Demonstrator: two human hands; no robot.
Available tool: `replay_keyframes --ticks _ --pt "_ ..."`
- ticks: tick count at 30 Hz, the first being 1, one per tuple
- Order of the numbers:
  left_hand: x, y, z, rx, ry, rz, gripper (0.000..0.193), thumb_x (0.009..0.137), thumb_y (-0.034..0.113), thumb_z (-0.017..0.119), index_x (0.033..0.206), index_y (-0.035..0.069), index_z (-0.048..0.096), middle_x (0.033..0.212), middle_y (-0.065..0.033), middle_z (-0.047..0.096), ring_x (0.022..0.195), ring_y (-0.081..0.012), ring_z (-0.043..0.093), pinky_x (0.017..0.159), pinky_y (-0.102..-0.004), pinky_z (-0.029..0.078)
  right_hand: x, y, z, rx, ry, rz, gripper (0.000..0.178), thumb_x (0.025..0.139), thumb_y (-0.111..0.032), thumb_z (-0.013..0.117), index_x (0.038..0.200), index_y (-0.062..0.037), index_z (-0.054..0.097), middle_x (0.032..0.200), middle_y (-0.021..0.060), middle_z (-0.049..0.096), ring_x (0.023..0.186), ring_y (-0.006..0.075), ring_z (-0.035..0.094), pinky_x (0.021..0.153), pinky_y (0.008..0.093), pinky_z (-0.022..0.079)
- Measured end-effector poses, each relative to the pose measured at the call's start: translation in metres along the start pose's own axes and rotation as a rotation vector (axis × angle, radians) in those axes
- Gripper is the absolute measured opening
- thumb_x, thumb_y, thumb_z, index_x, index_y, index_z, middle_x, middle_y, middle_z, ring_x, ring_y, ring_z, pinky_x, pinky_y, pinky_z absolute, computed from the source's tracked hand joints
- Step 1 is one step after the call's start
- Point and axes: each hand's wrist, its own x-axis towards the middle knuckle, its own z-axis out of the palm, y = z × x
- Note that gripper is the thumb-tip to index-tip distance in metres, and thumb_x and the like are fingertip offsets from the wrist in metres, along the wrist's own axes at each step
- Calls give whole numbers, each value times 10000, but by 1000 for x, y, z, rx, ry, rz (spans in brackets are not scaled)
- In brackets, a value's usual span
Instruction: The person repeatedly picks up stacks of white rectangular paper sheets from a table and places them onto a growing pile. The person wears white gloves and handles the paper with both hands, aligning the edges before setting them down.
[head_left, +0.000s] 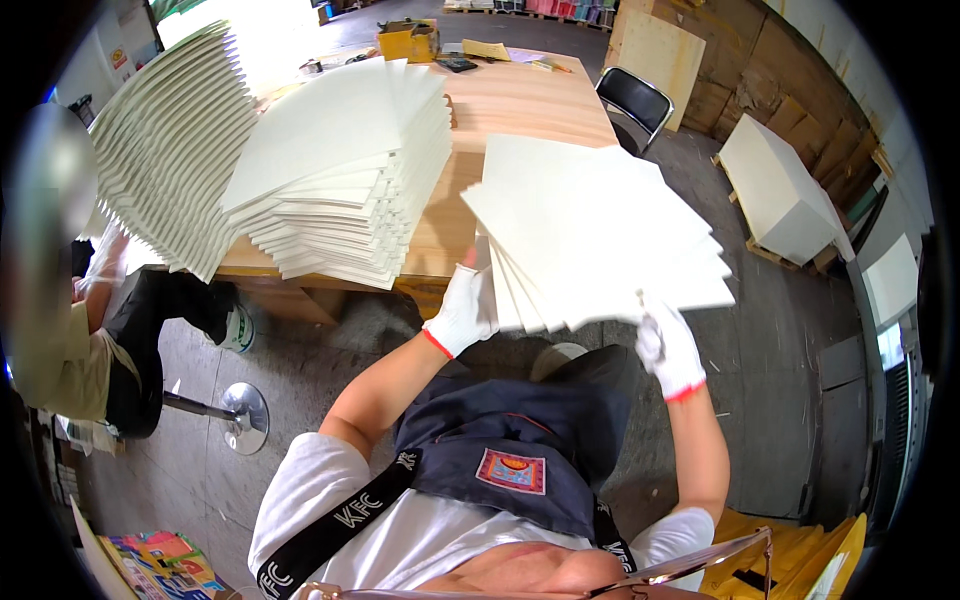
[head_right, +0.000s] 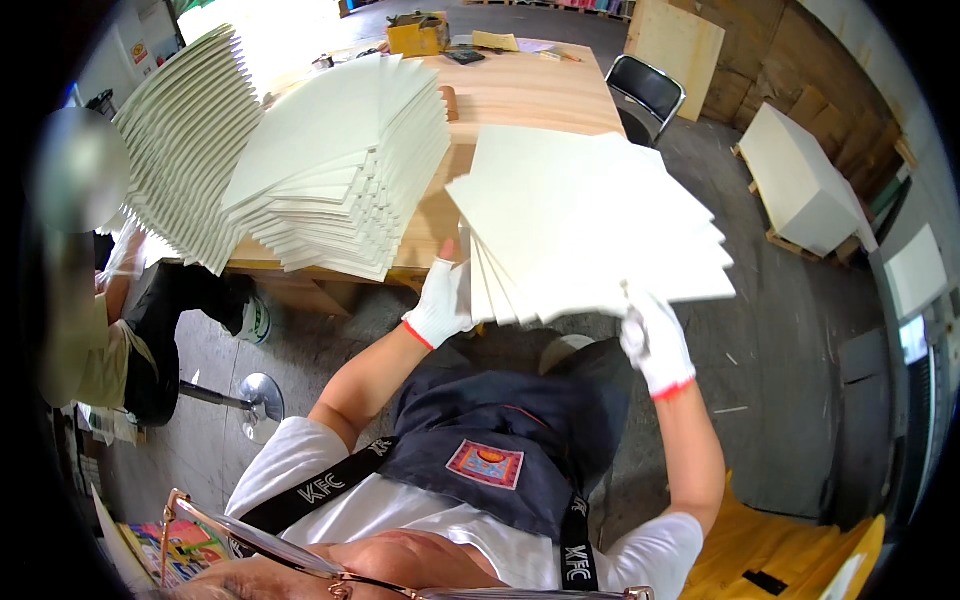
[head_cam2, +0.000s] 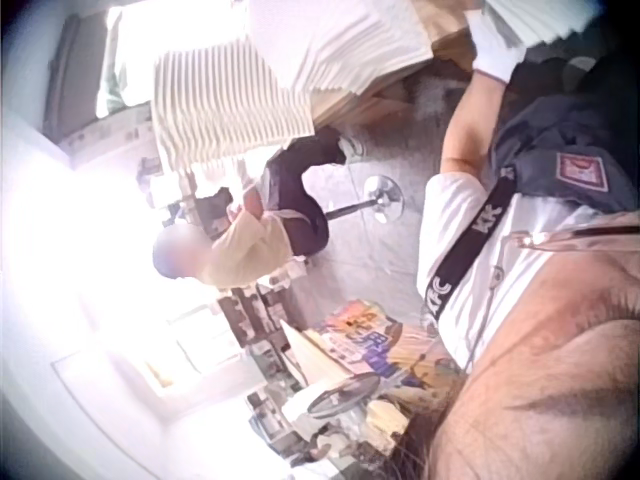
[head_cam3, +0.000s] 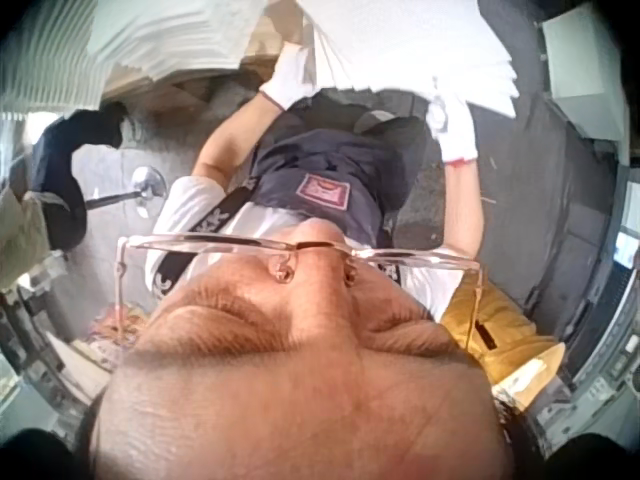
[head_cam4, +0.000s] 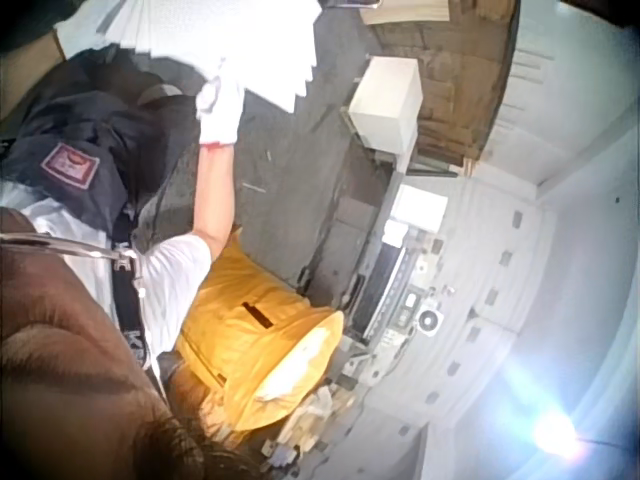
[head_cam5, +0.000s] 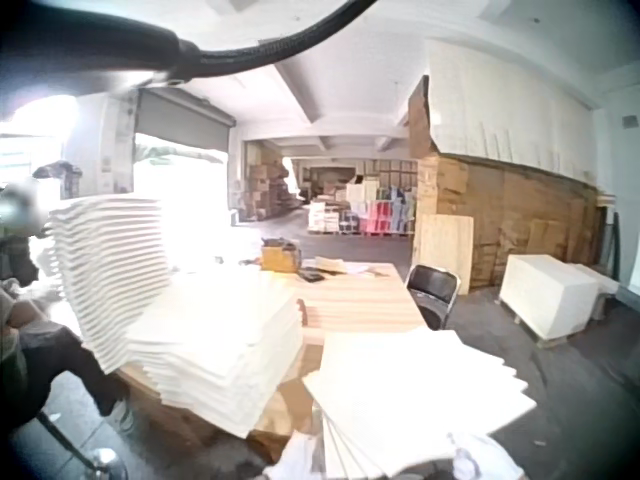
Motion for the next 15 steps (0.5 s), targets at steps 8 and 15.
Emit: replay_keyframes --ticks 8,15 --pt "-41 -24 15 502 -16 127 503 894 87 655 1358 -42 512 1251 -136 632 1108 -225 641 963 -356 526 -77 56 -51 -17 8 -40 197 1050 -296 574 1024 -109 633 489 -47 460 319 70 382 301 245 259" --pt "-112 32 44 855 283 542 395 870 159 729 1175 -71 631 1088 -108 697 994 -191 641 902 -310 505 -42 24 14 -10 -271 -235 259 1033 -238 574 1155 -14 618 750 53 649 353 120 461 313 262 347"
